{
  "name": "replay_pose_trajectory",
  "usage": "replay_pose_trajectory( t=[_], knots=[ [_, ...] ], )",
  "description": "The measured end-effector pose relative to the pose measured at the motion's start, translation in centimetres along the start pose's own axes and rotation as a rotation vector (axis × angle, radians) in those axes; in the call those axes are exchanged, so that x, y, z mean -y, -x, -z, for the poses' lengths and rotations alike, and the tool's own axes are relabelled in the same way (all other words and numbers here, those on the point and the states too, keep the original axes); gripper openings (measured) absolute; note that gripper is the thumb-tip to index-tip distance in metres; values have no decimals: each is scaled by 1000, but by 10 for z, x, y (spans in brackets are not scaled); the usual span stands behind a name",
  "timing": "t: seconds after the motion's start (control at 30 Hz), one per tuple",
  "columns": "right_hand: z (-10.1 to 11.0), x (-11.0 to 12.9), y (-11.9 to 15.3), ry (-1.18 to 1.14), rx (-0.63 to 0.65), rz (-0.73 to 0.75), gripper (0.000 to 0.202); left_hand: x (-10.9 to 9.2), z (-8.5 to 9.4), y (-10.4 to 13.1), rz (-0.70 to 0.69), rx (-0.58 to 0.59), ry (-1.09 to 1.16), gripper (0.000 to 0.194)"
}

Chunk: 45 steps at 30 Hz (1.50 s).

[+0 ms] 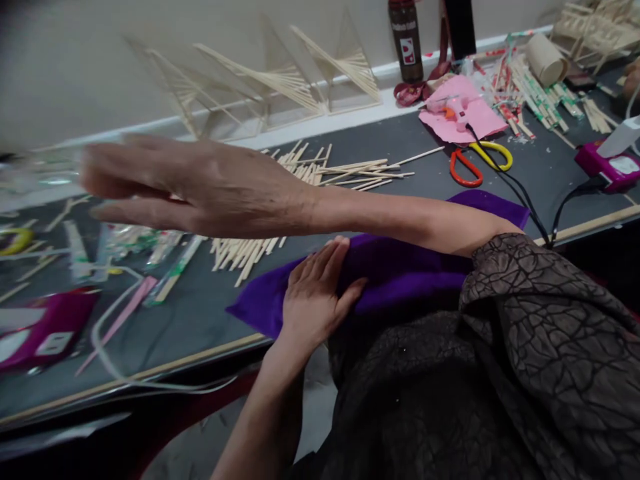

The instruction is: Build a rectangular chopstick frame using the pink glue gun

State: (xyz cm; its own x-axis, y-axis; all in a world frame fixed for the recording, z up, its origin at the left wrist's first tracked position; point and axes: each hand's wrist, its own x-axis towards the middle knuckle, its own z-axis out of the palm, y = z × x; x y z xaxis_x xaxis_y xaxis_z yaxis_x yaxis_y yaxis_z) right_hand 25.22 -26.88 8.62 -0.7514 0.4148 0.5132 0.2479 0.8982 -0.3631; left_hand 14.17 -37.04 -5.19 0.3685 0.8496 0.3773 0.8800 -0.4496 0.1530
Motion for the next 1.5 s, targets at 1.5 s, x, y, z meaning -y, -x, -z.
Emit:
replay_pose_trajectory(
  t=[1.5],
  knots=[
    [-78,-11,51,337,473,287,20,-38,-49,90,1180,-101,1385,26]
  ],
)
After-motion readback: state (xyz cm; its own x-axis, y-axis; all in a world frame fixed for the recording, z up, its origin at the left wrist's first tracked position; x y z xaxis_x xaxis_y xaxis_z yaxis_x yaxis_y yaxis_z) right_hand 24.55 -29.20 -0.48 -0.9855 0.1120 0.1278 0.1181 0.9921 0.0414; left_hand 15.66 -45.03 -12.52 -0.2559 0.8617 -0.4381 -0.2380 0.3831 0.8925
